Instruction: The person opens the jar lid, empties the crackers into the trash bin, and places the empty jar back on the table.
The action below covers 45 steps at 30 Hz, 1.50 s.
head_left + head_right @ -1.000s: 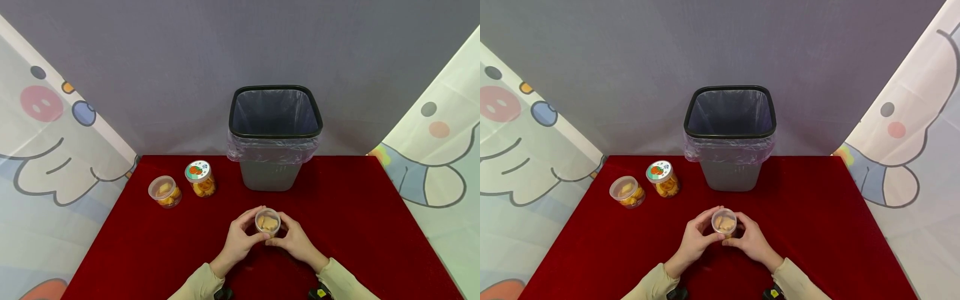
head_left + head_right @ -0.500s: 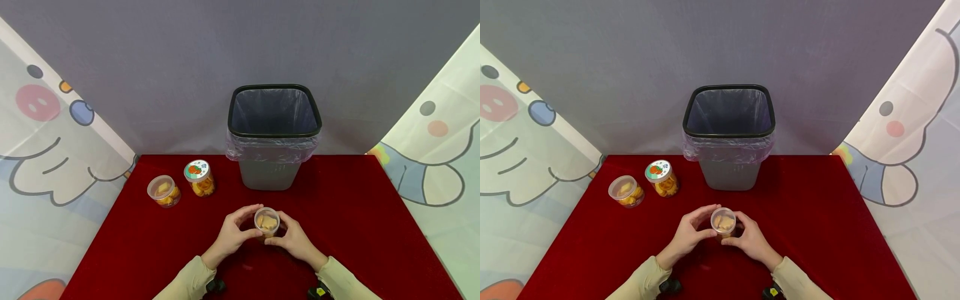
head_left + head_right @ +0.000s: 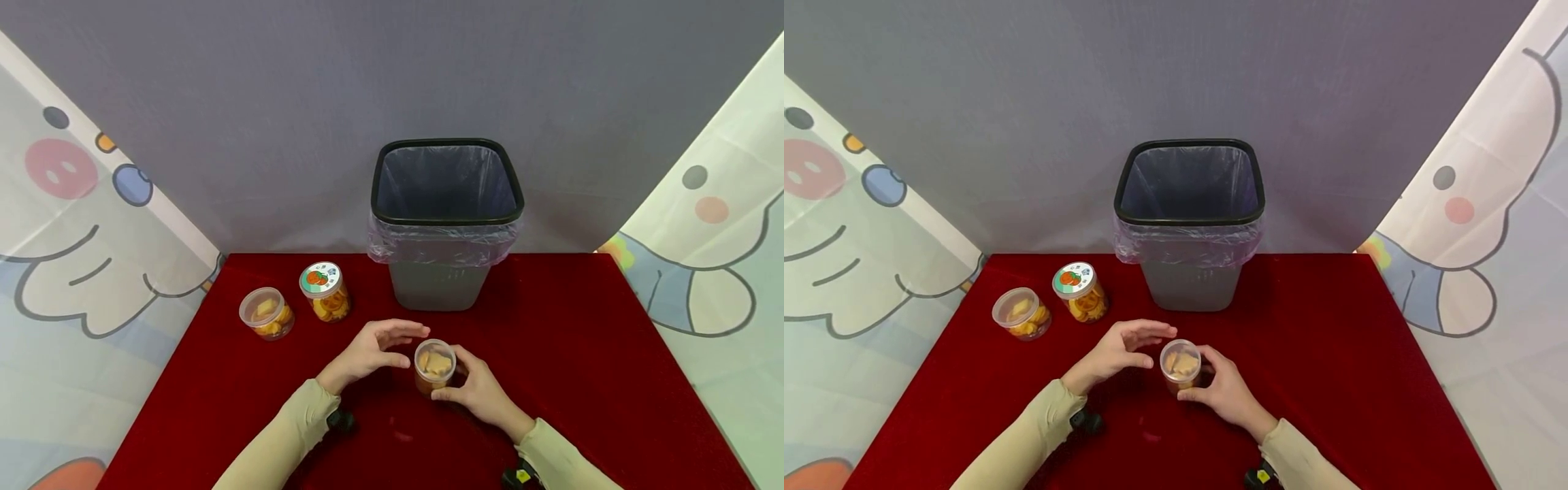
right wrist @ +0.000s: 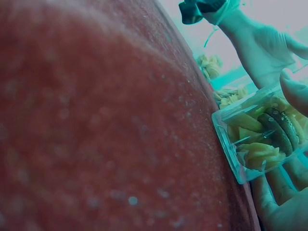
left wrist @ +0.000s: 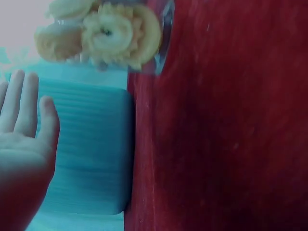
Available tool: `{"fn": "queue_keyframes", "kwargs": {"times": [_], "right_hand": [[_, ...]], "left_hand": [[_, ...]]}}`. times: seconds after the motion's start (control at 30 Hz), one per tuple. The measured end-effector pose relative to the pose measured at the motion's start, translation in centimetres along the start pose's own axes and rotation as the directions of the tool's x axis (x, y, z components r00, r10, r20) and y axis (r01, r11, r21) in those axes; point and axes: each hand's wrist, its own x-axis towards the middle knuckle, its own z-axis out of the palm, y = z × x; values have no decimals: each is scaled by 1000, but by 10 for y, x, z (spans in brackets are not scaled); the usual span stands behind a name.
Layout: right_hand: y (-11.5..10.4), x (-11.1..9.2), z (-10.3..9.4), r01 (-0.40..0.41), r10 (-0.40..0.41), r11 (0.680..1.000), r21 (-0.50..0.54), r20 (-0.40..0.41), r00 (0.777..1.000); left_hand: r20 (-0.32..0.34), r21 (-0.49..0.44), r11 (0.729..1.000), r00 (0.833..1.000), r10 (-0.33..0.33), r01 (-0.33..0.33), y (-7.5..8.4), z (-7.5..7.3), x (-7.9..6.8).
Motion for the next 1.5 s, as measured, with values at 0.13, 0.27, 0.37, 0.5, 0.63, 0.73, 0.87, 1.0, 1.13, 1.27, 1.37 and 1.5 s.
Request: {"fn": "queue_keyframes", "kwargs": {"times": [0.13, 0.27, 0.37, 0.5, 0.63, 0.73, 0.87, 1.0, 1.13, 1.27, 1.37, 1.5], "right_hand": [[1, -1, 0, -11, 11, 1000, -10, 14, 1000], [0, -2, -1, -9, 9, 1000, -11, 20, 1000], [1, -2, -1, -4, 4, 1000, -11, 16, 1000], [1, -1, -2, -9, 9, 1000, -14, 10, 1000], [1, -2, -2, -9, 9, 1000, -16, 11, 1000], [1, -2, -2, -9, 9, 1000, -15, 12, 1000], [0, -2, -3, -10, 10, 1000, -19, 9, 1000], [0, -1, -3, -2, 3, 1000, -24, 12, 1000], [1, 0, -2, 8, -7, 1000, -19, 21, 1000], [2, 0, -1, 9, -9, 1000, -11, 21, 1000], [3, 0, -1, 18, -17, 1000, -10, 18, 1000], [2, 0, -1, 12, -12, 1000, -6, 17, 1000]], "left_hand": [[91, 4, 1000, 996, -24, 24, -5, -6, 7], [189, -9, 998, 980, -62, 65, -8, -8, 14], [264, -45, 994, 961, -89, 104, -9, -9, 20], [352, -94, 986, 931, -97, 138, -11, -12, 29], [421, -122, 979, 902, -100, 166, -13, -11, 37], [447, -120, 975, 887, -114, 185, -12, -10, 40], [442, -105, 971, 885, -146, 213, -12, -10, 42], [407, -76, 976, 900, -156, 204, -14, -10, 40], [346, -55, 982, 926, -149, 179, -15, -8, 34], [285, -67, 986, 950, -128, 153, -13, -1, 28], [235, -75, 989, 966, -109, 130, -11, 4, 23], [162, -67, 994, 984, -74, 86, -9, 13, 16]]}}
